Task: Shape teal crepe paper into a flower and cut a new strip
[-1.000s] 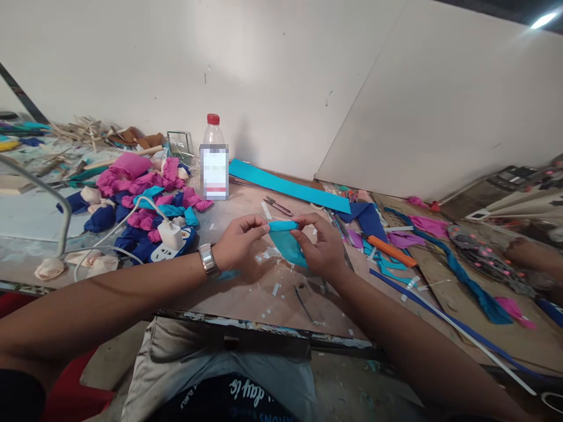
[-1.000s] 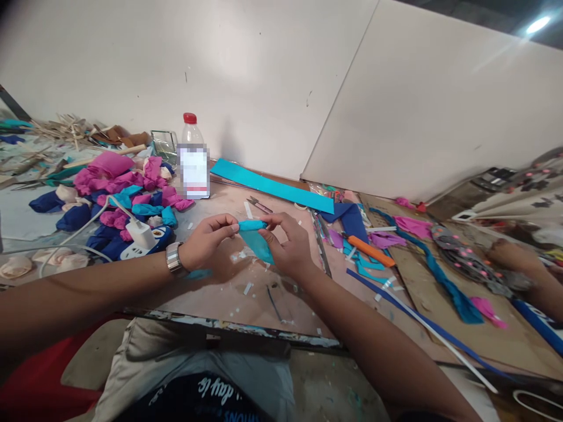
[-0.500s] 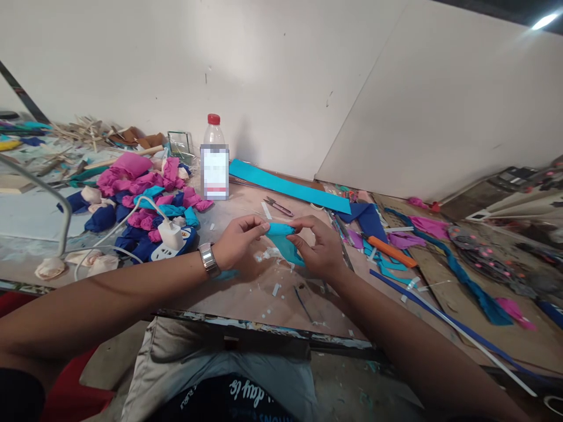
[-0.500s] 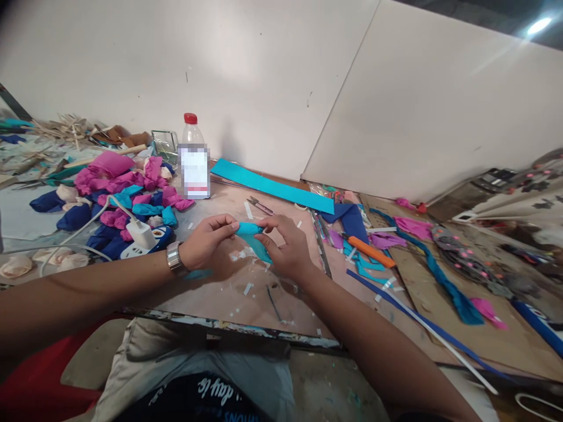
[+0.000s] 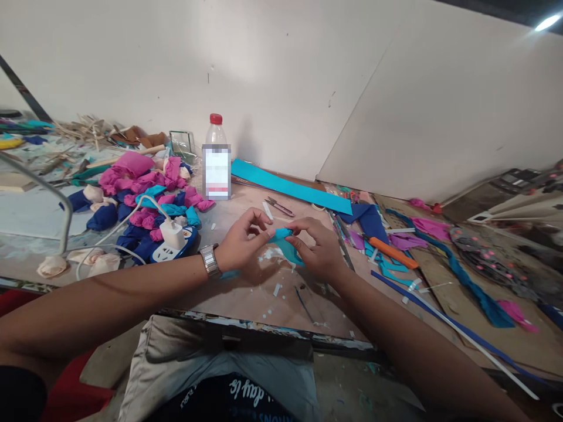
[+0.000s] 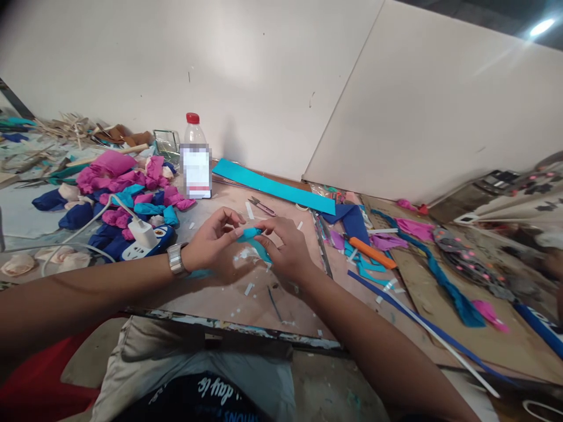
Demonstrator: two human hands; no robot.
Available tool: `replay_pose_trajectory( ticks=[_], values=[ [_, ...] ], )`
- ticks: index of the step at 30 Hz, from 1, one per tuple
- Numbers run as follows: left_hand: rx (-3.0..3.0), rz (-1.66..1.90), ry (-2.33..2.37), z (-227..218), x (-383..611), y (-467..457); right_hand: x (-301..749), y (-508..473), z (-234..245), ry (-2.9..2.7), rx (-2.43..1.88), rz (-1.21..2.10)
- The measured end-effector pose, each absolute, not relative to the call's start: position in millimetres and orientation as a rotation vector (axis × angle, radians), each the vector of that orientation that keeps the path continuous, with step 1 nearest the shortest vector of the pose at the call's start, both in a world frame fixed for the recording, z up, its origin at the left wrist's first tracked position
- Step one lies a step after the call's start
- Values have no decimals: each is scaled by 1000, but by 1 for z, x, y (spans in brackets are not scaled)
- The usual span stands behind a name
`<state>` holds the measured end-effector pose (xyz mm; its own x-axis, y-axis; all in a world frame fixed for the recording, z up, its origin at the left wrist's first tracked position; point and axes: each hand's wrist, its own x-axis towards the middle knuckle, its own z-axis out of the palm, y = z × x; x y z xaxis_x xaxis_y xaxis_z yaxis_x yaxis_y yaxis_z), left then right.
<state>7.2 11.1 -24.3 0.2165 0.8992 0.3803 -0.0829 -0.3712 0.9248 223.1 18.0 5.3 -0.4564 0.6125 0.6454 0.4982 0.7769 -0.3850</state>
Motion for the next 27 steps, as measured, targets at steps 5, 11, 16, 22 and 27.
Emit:
replay_pose_trajectory(
  ticks=[5, 11, 16, 22, 27],
  values=[
    [1720, 1230, 752, -26, 8, 5, 223, 19, 4, -2259, -722, 103],
    [1728, 1209, 766, -28, 8, 6, 223, 18, 3, -2308, -699, 72],
    [1692, 1241, 730, -28, 6, 9, 222, 16, 5, -2210, -773, 123],
    [1643, 1223, 748, -28, 6, 11, 223, 19, 4, -2215, -727, 107],
    [1611, 1224, 732, -27, 7, 10, 223, 18, 4, -2228, -715, 132]
  ],
)
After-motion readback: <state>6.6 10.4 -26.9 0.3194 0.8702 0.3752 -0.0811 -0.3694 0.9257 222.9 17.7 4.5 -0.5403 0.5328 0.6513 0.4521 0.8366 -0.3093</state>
